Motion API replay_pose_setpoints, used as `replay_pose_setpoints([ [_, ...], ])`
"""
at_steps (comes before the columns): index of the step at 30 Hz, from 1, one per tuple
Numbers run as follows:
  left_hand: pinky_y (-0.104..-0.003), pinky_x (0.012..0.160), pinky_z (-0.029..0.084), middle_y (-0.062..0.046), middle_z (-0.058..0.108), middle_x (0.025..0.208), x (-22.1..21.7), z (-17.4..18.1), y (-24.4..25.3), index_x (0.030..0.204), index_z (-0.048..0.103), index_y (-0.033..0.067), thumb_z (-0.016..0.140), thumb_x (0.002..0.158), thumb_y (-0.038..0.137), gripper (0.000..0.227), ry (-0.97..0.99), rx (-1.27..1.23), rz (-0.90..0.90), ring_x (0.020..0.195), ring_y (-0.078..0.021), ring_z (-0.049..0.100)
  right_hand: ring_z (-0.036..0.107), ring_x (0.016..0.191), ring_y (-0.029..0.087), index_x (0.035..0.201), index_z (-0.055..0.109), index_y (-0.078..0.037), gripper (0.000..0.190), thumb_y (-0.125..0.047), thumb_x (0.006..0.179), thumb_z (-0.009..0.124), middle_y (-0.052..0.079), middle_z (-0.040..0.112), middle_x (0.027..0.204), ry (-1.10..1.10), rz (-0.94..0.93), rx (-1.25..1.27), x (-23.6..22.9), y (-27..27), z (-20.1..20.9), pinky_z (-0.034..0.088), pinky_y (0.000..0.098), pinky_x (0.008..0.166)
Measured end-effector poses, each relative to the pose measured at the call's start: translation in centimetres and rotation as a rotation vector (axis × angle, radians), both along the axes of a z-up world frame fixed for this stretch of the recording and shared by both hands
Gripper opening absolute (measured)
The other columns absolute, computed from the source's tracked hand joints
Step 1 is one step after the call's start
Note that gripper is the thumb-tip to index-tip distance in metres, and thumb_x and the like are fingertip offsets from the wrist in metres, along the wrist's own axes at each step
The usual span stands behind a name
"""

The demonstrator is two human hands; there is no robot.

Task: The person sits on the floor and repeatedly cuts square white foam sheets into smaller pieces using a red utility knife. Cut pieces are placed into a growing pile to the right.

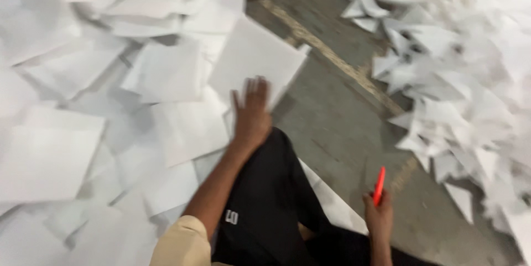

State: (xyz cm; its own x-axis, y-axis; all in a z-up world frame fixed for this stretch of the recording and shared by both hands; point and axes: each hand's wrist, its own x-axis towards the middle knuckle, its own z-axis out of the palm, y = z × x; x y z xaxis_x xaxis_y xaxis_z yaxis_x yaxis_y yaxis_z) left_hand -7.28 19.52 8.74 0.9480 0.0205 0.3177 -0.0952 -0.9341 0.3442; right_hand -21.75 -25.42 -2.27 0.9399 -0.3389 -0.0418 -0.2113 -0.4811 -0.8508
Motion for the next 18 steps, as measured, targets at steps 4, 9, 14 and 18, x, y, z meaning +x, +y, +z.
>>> replay_pose_setpoints([
  [4,-0.076,0.116,0.012,-0.016,0.023,0.168,-0.1,1.2,-15.6,0.158,0.028,0.0028,0.051,0.097,0.014,0.066,0.165,0.087,-0.315,0.154,-0.0406,0.019,0.056,0.060,0.014,0.132,0.057,-0.005,0.035,-0.016,0.099,0.062,0.010,0.061,0.080,0.062,-0.123,0.107,-0.5,0.4,0.6,0.047,0.0324,0.053],
  [9,-0.072,0.117,0.013,-0.011,0.012,0.170,-1.6,-3.1,-23.7,0.160,0.021,0.0101,0.067,0.089,0.035,0.088,0.772,0.087,-0.428,0.156,-0.0361,0.010,0.063,0.053,0.019,0.145,0.048,-0.010,0.044,-0.019,0.102,0.053,0.018,0.070,0.082,0.229,-0.142,0.102,-1.3,2.7,3.1,0.048,0.0361,0.048],
  [14,-0.075,0.113,0.028,-0.013,0.026,0.170,1.8,-7.8,-22.7,0.160,0.033,0.0129,0.073,0.089,0.036,0.084,0.684,0.014,-0.426,0.153,-0.0379,0.026,0.067,0.055,0.019,0.156,0.033,-0.013,0.060,-0.020,0.099,0.052,0.010,0.076,0.101,0.239,0.016,0.032,-0.8,5.0,5.1,0.057,0.0353,0.051],
  [18,-0.080,0.110,0.024,-0.006,0.021,0.169,5.0,-8.6,-18.3,0.161,0.026,0.0179,0.089,0.072,0.042,0.111,0.690,0.296,-0.406,0.154,-0.0386,0.017,0.070,0.059,0.026,0.159,0.031,-0.020,0.064,-0.024,0.101,0.055,0.017,0.076,0.093,0.334,0.115,-0.131,0.2,6.5,5.5,0.057,0.0414,0.058],
])
